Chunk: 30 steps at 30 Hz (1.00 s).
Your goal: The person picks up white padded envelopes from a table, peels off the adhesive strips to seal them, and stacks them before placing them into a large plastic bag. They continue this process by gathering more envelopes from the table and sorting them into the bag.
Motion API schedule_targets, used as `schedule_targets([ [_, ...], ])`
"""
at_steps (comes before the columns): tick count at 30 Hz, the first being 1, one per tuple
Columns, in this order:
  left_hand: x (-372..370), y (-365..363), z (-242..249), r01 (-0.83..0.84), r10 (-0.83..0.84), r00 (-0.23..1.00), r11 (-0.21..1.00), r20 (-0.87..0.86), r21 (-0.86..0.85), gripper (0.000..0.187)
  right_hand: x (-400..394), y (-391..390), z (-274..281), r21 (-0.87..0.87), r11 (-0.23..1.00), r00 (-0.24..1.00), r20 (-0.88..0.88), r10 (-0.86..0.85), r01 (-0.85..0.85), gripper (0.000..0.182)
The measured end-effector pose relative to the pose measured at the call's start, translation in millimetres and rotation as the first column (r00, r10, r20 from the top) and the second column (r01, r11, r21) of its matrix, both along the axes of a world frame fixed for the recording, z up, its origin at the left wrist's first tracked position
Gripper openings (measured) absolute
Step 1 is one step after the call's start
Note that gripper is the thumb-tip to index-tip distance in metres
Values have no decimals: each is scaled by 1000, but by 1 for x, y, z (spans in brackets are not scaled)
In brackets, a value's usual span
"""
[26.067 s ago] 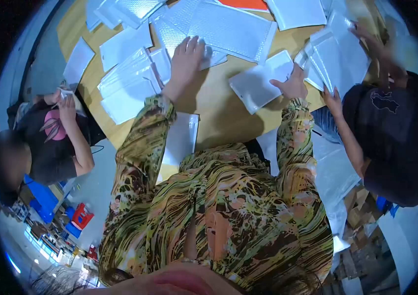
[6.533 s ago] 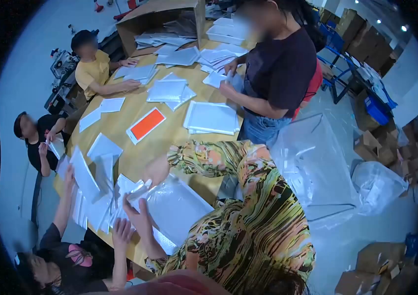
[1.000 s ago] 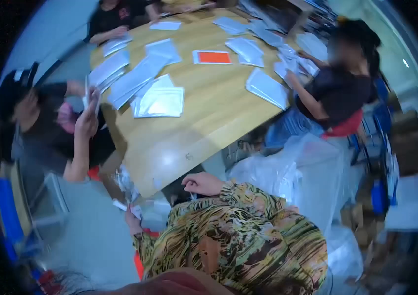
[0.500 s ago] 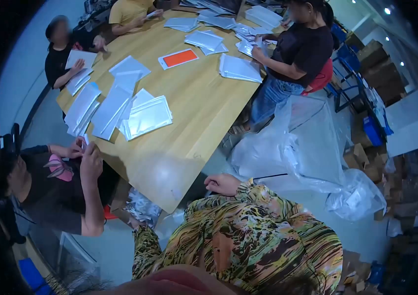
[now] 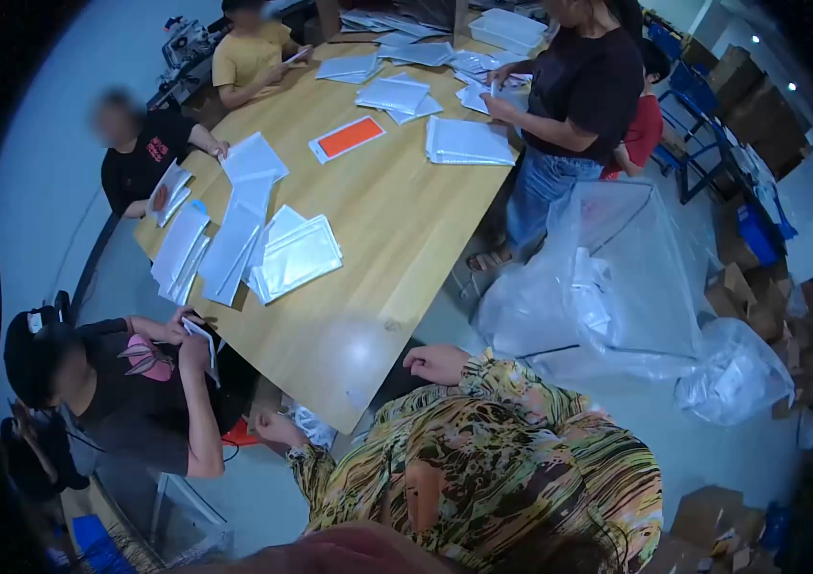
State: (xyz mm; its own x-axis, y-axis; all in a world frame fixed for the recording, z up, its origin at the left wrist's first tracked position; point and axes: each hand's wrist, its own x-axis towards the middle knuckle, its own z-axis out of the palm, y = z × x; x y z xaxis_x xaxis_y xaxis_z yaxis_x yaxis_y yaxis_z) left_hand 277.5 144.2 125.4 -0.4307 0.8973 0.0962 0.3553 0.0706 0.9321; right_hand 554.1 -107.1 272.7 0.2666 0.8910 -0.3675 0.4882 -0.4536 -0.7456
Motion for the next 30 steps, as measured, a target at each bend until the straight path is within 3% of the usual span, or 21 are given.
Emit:
schedule_targets([
  [3, 10, 10, -22, 69, -73, 992, 996, 99, 49, 27, 7, 3, -9, 49, 999, 999, -47, 24, -21, 28],
  [5, 24, 0, -1, 107, -108, 994, 994, 14, 11, 24, 10, 7, -9, 61, 997, 999, 11, 43, -43, 28],
  [6, 27, -3, -2, 114, -89, 977, 986, 193, -124, 30, 11, 7, -12, 68, 997, 999, 18, 33, -35, 27],
  [7, 27, -6, -2, 105, -82, 977, 988, 198, -114, 30, 14, 9, -15, 77, 996, 999, 24, 43, -45, 27],
  [9, 33, -20, 12, 248, -181, 926, 953, 330, -175, 30, 20, 6, -22, 105, 994, 995, 100, 30, -40, 26],
  [10, 39, -23, -8, 200, -161, 947, 972, 280, -119, 30, 22, 1, -31, 142, 990, 988, 151, -17, -4, 24],
  [12, 38, -34, -13, 311, -249, 854, 948, 457, -64, 33, 21, -1, -20, 115, 993, 978, 203, -49, 26, 25],
  [13, 43, -37, -9, 361, -274, 858, 923, 434, -130, 33, 22, -6, -19, 78, 996, 963, 262, -57, 38, 25],
  [14, 35, -18, -65, 447, -391, 781, 895, 487, 0, 35, 22, -9, -20, 117, 992, 950, 302, -84, 50, 23],
  [15, 39, -9, -77, 486, -459, 830, 874, 317, -7, 37, 17, -12, -23, 148, 986, 933, 337, -126, 80, 22],
  [17, 47, 14, -67, 673, -662, 739, 734, 121, -92, 37, -7, -19, -19, 145, 958, 850, 443, -285, 246, 20],
  [19, 59, 36, -49, 809, -824, 565, 561, -30, -175, 37, -31, -25, -38, 261, 888, 776, 433, -459, 380, 20],
  [21, 97, 56, -13, 881, -914, 367, 401, -172, -252, 37, -36, -34, -17, 249, 810, 720, 370, -587, 532, 20],
  [23, 146, 78, 15, 928, -955, 201, 257, -218, -271, 37, -46, -37, -29, 275, 691, 605, 339, -720, 669, 21],
  [25, 209, 106, 30, 956, -980, 87, 133, -182, -261, 36, -47, -35, -40, 180, 565, 512, 268, -816, 805, 20],
  [27, 270, 101, 69, 995, -979, 40, 58, -202, -82, 33, -40, -52, -13, 152, 475, 437, 228, -870, 867, 21],
  [30, 380, 90, 87, 983, -964, -146, -116, -223, -142, 32, -34, -62, -47, 130, 252, 230, 165, -959, 959, 23],
])
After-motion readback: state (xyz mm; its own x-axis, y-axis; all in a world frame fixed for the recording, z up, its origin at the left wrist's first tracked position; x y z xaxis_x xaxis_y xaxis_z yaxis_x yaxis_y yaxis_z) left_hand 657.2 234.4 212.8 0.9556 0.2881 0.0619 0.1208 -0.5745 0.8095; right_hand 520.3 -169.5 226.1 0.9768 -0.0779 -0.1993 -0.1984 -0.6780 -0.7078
